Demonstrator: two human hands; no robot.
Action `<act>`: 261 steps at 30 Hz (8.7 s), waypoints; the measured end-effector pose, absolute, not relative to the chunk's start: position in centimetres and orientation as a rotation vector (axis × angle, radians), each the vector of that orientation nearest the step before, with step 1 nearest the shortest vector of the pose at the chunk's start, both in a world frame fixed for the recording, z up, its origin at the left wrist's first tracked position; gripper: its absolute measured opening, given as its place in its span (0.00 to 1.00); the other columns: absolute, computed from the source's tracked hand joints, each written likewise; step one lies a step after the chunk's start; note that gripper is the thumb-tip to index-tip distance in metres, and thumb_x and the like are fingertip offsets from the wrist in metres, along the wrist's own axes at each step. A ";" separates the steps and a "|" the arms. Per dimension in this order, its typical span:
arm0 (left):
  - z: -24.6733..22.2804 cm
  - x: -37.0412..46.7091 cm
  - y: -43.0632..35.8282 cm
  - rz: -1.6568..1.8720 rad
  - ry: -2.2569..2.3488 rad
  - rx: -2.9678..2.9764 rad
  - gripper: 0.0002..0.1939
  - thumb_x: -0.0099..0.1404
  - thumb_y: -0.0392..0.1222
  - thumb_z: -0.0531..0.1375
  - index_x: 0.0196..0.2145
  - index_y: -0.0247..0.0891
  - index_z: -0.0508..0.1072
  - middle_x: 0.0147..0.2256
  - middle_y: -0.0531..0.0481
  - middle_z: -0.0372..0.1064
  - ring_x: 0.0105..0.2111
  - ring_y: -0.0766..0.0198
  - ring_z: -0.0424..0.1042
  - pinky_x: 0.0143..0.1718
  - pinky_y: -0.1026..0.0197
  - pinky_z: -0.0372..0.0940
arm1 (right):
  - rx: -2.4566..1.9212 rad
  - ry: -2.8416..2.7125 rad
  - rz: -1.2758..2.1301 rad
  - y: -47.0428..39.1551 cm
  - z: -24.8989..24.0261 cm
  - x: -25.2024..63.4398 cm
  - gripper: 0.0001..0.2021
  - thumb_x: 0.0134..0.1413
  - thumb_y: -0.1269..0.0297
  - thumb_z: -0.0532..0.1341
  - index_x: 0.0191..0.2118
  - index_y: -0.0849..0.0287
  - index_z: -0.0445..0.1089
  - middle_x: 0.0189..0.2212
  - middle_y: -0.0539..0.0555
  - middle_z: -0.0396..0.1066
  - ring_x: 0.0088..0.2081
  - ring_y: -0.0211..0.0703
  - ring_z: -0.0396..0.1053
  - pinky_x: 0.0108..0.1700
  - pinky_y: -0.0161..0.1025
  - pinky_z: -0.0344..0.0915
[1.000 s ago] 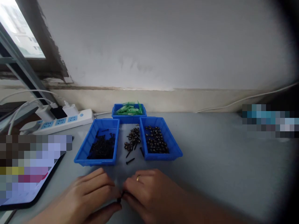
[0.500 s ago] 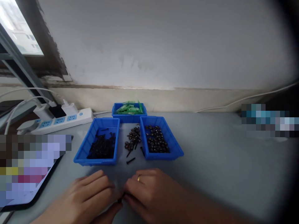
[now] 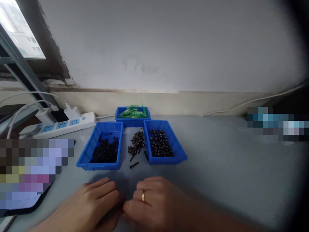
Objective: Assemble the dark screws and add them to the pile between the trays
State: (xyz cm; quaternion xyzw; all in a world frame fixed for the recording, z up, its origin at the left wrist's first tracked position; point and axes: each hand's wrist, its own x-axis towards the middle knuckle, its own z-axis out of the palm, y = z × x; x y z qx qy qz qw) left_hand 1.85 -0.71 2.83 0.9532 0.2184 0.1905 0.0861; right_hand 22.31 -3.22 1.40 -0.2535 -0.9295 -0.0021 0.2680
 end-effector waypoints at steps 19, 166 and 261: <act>2.7 1.4 -0.9 0.730 0.665 2.843 0.09 0.70 0.35 0.47 0.38 0.42 0.65 0.28 0.56 0.69 0.27 0.67 0.72 0.26 0.66 0.65 | -0.952 -2.671 0.365 -2.7 1.7 22.2 0.07 0.61 0.71 0.57 0.31 0.61 0.66 0.25 0.49 0.71 0.27 0.37 0.68 0.29 0.35 0.57; 2.4 0.8 -0.6 0.481 0.846 2.719 0.16 0.74 0.39 0.45 0.31 0.43 0.67 0.25 0.56 0.67 0.24 0.66 0.71 0.25 0.63 0.61 | -1.049 -2.523 0.068 -2.5 1.4 22.8 0.06 0.63 0.65 0.57 0.38 0.61 0.69 0.24 0.50 0.72 0.26 0.43 0.71 0.28 0.39 0.60; 1.8 0.5 -0.7 0.684 0.668 2.868 0.08 0.71 0.37 0.48 0.34 0.43 0.63 0.31 0.53 0.73 0.31 0.65 0.74 0.29 0.66 0.67 | -0.972 -2.668 0.349 -2.9 3.2 22.8 0.10 0.60 0.58 0.61 0.34 0.60 0.68 0.26 0.48 0.72 0.29 0.39 0.70 0.31 0.36 0.59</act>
